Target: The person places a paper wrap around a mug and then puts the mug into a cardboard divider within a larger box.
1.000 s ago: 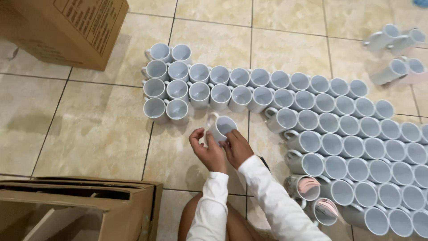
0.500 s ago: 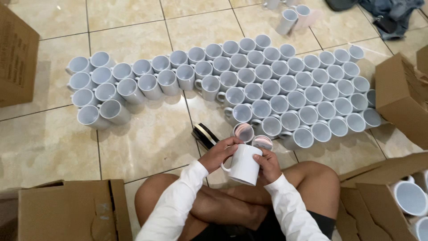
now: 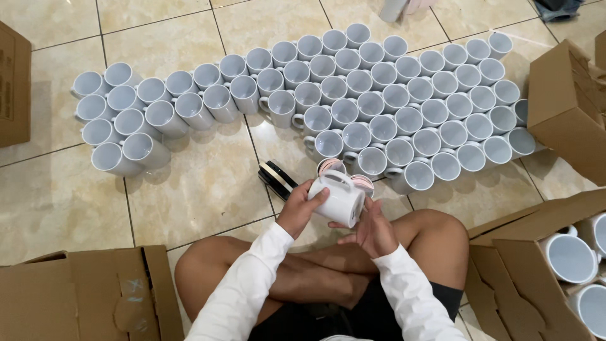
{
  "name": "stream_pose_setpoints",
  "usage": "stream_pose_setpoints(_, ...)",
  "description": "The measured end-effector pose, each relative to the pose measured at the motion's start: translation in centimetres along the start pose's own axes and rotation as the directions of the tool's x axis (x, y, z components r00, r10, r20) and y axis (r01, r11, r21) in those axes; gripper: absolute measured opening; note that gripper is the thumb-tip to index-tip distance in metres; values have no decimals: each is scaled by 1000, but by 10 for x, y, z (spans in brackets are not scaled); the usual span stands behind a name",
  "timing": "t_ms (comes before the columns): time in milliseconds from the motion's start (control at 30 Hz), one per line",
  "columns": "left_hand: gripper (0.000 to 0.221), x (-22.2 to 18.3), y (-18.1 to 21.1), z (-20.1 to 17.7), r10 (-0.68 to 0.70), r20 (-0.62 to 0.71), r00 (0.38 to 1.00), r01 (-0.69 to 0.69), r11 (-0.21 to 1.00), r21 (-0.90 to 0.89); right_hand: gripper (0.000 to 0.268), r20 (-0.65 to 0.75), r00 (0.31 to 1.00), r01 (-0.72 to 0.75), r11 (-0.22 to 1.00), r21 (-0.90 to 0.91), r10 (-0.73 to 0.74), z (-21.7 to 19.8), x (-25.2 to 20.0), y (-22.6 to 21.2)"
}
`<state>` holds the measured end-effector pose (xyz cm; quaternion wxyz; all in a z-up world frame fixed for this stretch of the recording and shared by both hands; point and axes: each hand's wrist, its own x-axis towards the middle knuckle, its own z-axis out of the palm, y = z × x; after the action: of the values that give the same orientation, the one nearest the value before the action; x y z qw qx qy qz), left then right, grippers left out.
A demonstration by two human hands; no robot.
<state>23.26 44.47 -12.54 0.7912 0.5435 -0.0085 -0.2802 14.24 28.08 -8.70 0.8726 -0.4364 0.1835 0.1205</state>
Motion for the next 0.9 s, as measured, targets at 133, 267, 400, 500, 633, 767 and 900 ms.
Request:
stream_pose_setpoints(133, 21, -10, 27, 0, -5, 31, 1000, 5, 1000, -13, 58, -76, 997, 7, 978, -210, -23, -36, 53, 17)
stream_pose_setpoints(267, 21, -1, 27, -20, 8, -111, 994, -17, 997, -79, 44, 35, 955, 200, 551, -810, -295, -47, 92, -17)
stream_pose_setpoints(400, 25, 5, 31, -30, -17, -279, 960, -18, 992, -122, 46, 292, 879, 188, -290, -938, -376, -44, 135, -23)
stream_pose_setpoints(500, 27, 5, 30, -28, -17, -313, 950, -24, 992, -125, 31, 325, 854, 212, -298, -931, -407, -64, 159, -4)
stream_pose_setpoints(633, 29, 2, 36, -27, -28, -353, 935, -25, 989, -144, 23, 275, 858, 191, -226, -955, -434, -73, 160, -3)
stream_pose_setpoints(767, 29, 7, 32, -30, 50, -359, 932, -115, 980, -163, 14, 382, 657, 485, -23, -874, -650, -30, 125, -33)
stream_pose_setpoints(900, 30, 7, 30, -26, 118, -380, 918, -199, 963, -180, 16, 404, 342, 651, -96, -753, -848, 3, 100, -41)
